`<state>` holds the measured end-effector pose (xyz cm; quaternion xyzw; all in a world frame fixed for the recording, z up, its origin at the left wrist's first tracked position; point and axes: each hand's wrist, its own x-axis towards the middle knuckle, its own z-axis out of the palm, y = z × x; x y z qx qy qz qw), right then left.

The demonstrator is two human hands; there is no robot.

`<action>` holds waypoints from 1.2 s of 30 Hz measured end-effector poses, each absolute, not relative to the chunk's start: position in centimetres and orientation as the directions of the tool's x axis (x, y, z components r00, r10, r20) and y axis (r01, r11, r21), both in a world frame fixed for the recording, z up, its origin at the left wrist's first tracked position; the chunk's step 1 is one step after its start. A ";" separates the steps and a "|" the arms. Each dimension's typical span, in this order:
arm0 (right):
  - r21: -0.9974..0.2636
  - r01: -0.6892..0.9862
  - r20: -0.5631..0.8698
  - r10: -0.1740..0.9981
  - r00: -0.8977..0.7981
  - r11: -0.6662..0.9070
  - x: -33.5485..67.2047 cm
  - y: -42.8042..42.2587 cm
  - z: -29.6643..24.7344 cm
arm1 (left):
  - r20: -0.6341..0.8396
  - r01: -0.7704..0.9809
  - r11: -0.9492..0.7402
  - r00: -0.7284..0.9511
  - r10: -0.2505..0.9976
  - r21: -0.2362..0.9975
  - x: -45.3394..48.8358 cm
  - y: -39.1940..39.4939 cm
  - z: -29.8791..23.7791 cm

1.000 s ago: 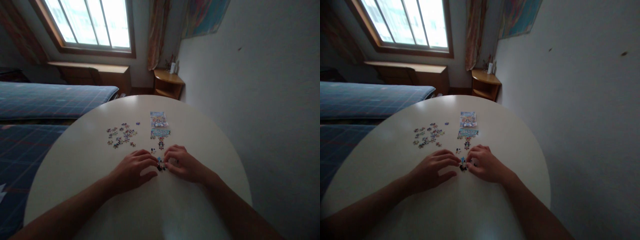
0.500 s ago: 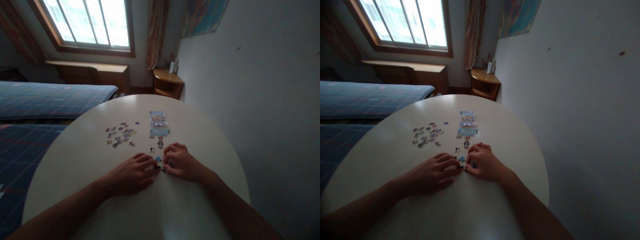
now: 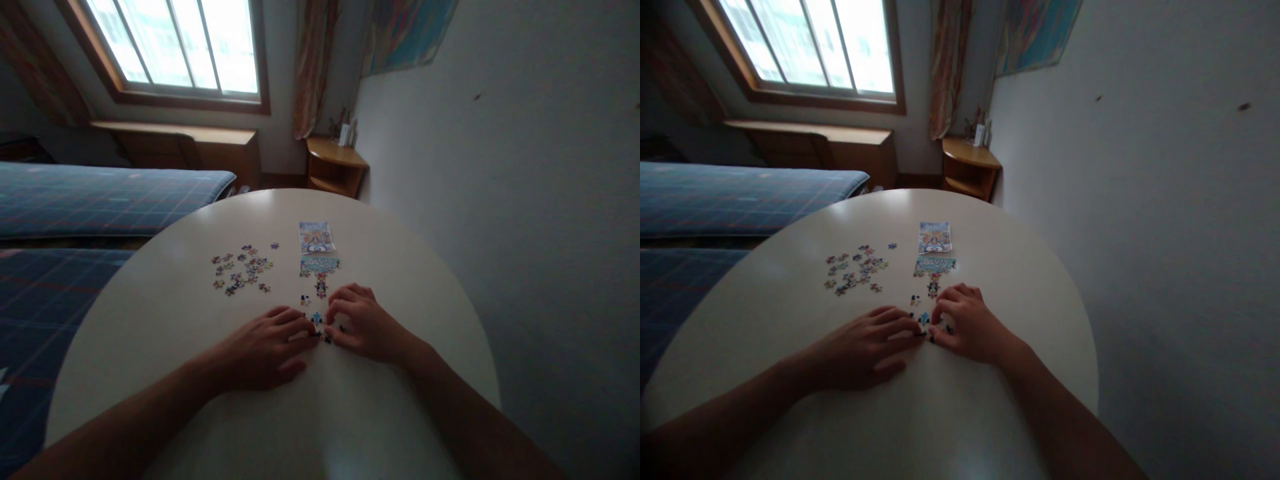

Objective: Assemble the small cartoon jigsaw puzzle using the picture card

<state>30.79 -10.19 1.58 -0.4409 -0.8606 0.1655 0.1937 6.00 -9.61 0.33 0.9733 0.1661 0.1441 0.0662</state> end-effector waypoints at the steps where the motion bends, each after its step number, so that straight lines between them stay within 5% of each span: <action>1: -0.460 0.689 0.189 0.819 -0.541 0.561 30.8 -10.2 1.6 | 0.259 0.303 -0.936 0.903 0.342 0.179 6.0 -9.6 0.3; 28: -0.432 0.630 0.224 0.754 -0.618 0.645 31.3 -10.0 0.8 | 0.222 0.308 -0.928 0.909 0.352 0.209 6.0 -9.5 0.7; 36: -0.291 0.604 0.229 0.667 -0.709 0.742 31.4 -10.5 1.7 | 0.306 0.330 -0.901 0.859 0.410 0.282 5.9 -8.7 -0.1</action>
